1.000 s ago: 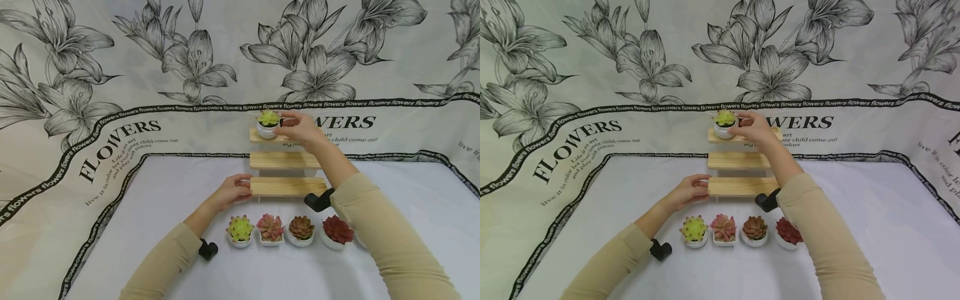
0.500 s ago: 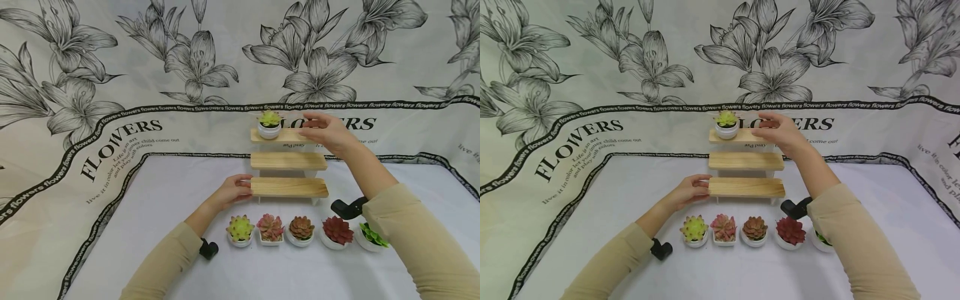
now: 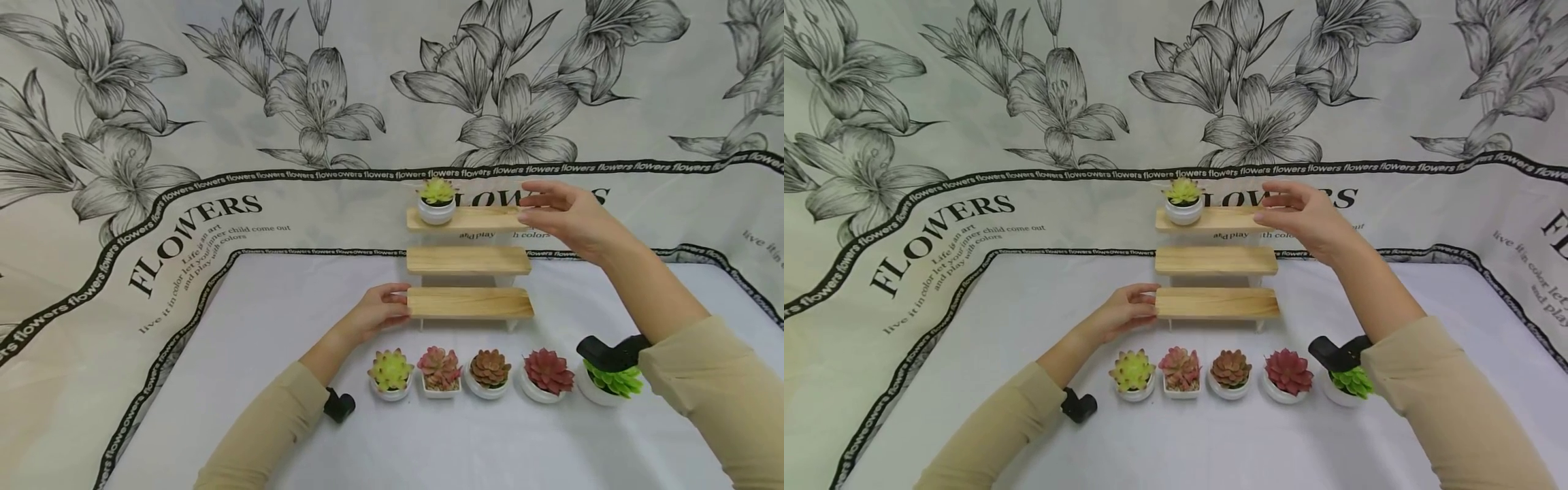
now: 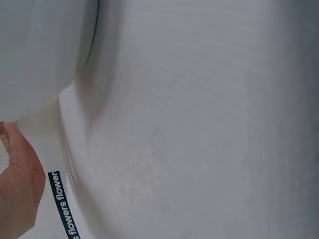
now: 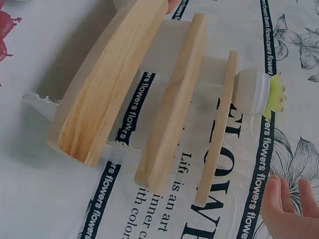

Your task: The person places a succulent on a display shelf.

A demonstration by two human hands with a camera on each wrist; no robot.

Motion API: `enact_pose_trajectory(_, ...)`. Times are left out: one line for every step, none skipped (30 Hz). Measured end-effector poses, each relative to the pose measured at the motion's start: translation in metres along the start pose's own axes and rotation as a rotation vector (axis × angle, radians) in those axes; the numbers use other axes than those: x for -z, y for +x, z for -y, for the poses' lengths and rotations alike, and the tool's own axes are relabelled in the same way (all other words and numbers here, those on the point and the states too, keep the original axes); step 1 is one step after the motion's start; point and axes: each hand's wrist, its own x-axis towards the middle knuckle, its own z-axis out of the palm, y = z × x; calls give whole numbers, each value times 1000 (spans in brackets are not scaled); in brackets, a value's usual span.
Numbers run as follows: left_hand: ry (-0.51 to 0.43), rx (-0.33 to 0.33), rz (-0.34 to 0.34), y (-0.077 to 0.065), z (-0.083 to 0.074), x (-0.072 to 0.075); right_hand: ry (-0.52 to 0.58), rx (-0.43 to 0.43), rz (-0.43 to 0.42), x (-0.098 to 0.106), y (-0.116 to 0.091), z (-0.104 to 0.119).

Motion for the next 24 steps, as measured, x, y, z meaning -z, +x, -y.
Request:
enact_pose_trajectory(0, -3, 2, 0, -1, 0, -3, 7, 1, 2, -2, 1)
enact_pose_trajectory(-2, -4, 3, 0, -2, 0, -5, 15, 0, 4, -5, 1)
enact_pose_trajectory(-1, -3, 4, 0, -2, 0, -5, 21, 0, 5, -8, 2)
enact_pose_trajectory(-2, 1, 3, 0, -2, 0, 0, 27, 1, 7, -11, 2)
enact_pose_trajectory(-2, 5, 1, 0, -2, -1, 3, 33, 2, 9, -14, 1)
enact_pose_trajectory(-4, 9, -1, 1, -1, -1, 10, 38, 2, 11, -17, 0)
enact_pose_trajectory(-4, 12, -3, 1, -1, -1, 18, 41, 3, 13, -20, -1)
enact_pose_trajectory(-7, 17, -5, 1, -1, -2, 19, 43, 5, 16, -22, -3)
enact_pose_trajectory(-4, 16, -5, 1, -1, -2, 18, 46, 8, 19, -25, -5)
enact_pose_trajectory(-5, 16, -6, 1, 0, -2, 17, 49, 8, 22, -27, -7)
enact_pose_trajectory(-7, 14, -8, 1, 0, -2, 12, 53, 5, 25, -29, -9)
enact_pose_trajectory(-10, 11, -9, 1, -1, -3, 13, 58, 3, 29, -32, -12)
enact_pose_trajectory(-11, 10, -11, 1, 0, -3, 11, 61, 0, 32, -34, -15)
enact_pose_trajectory(-10, 9, -10, 1, 0, -3, 19, 64, -3, 35, -36, -18)
enact_pose_trajectory(-9, 9, -9, 1, 0, -3, 25, 66, -6, 38, -39, -22)
enact_pose_trajectory(-14, 15, -10, 1, 0, -2, 45, 70, -6, 40, -41, -25)
enact_pose_trajectory(-13, 17, -11, 1, 1, -2, 59, 72, -7, 42, -43, -29)
enact_pose_trajectory(-15, 20, -13, 1, 1, -2, 77, 74, -6, 43, -45, -32)
enact_pose_trajectory(-17, 22, -15, 0, 1, -2, 96, 77, -6, 44, -47, -35)
enact_pose_trajectory(-20, 22, -17, 0, 1, -2, 109, 79, -5, 45, -48, -37)
enact_pose_trajectory(-27, 23, -20, 0, 1, -2, 107, 81, -4, 45, -50, -39)
enact_pose_trajectory(-36, 21, -23, 0, 1, -2, 111, 86, 0, 45, -51, -41)
enact_pose_trajectory(-41, 18, -26, 1, 1, -2, 119, 94, 12, 45, -52, -43)
enact_pose_trajectory(-49, 15, -27, 1, 1, -2, 112, 98, 14, 46, -53, -45)
